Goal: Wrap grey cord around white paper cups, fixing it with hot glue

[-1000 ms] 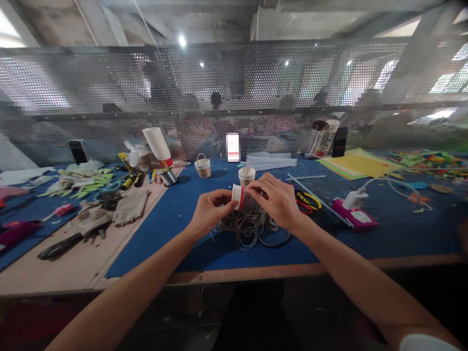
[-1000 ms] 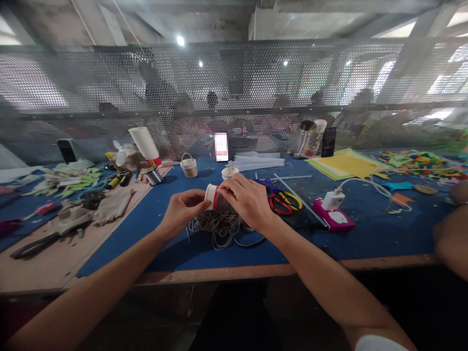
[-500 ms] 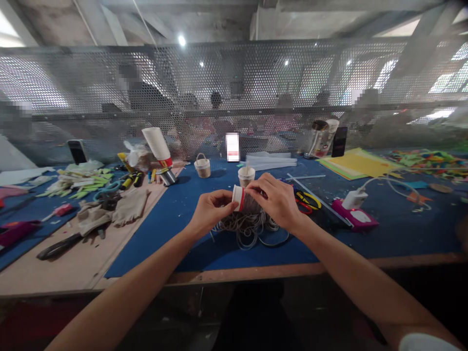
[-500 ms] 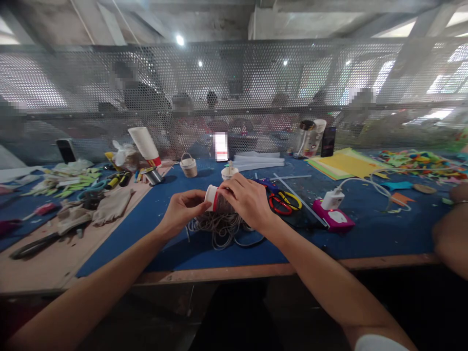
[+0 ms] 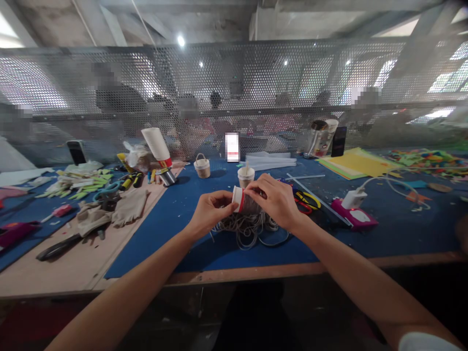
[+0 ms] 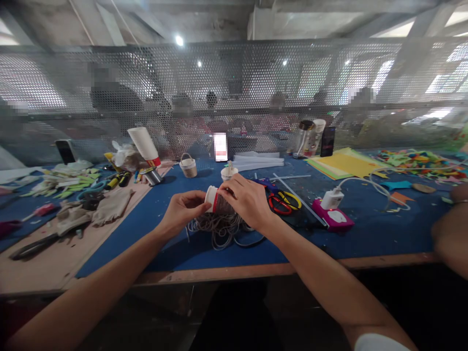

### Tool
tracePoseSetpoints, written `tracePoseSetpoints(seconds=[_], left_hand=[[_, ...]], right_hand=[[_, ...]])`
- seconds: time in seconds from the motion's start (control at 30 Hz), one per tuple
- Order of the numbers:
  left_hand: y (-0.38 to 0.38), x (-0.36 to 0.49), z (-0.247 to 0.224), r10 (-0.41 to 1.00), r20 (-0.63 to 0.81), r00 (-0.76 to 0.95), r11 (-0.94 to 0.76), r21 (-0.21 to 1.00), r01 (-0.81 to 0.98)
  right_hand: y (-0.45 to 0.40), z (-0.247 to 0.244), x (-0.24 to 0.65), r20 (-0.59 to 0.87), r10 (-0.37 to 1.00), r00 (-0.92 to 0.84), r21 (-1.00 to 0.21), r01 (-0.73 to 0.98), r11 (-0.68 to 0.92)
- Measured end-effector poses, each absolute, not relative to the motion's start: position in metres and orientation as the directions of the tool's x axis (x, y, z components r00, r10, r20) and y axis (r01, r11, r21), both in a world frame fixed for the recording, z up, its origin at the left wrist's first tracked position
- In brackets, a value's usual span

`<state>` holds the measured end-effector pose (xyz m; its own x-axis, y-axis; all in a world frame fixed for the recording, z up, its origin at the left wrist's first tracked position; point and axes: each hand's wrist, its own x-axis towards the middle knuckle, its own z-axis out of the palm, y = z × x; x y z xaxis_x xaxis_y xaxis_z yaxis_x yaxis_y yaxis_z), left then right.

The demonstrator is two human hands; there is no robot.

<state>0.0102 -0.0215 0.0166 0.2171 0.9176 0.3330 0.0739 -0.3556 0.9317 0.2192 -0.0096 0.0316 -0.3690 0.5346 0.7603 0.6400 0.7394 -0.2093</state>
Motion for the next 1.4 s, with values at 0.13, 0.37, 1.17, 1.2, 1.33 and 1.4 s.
tracePoseSetpoints(seconds=[0.13,0.37,1.17,1.2,1.33,1.4], left_hand=[[-0.0214,0.0098,0.0161,0.924,0.316,0.215,-0.337,0.939,0.066],[-0.023,0.0108,0.0176,0.933,0.289,0.217,-0.306,0.951,0.051],[-0.0235,0.0095,0.0173,0.923,0.289,0.254,-0.3,0.954,0.006],[-0.0235,0.0097,0.0175,0.923,0.29,0.254,-0.302,0.953,0.007],[-0.0237,0.0105,0.0181,0.922,0.297,0.249,-0.308,0.951,0.004],[-0.0242,0.0108,0.0184,0.924,0.294,0.246,-0.303,0.953,-0.002]], right_hand=[[-0.0095,0.0311,0.2194,0.769,0.525,-0.364,-0.207,0.635,0.744],[-0.0109,0.0321,0.2198,0.8,0.474,-0.368,-0.159,0.631,0.759],[-0.0081,0.0301,0.22,0.782,0.49,-0.385,-0.157,0.639,0.753],[-0.0081,0.0302,0.22,0.783,0.49,-0.383,-0.159,0.638,0.754],[-0.0084,0.0299,0.2197,0.78,0.505,-0.37,-0.177,0.643,0.745],[-0.0085,0.0295,0.2193,0.776,0.512,-0.369,-0.185,0.643,0.743]])
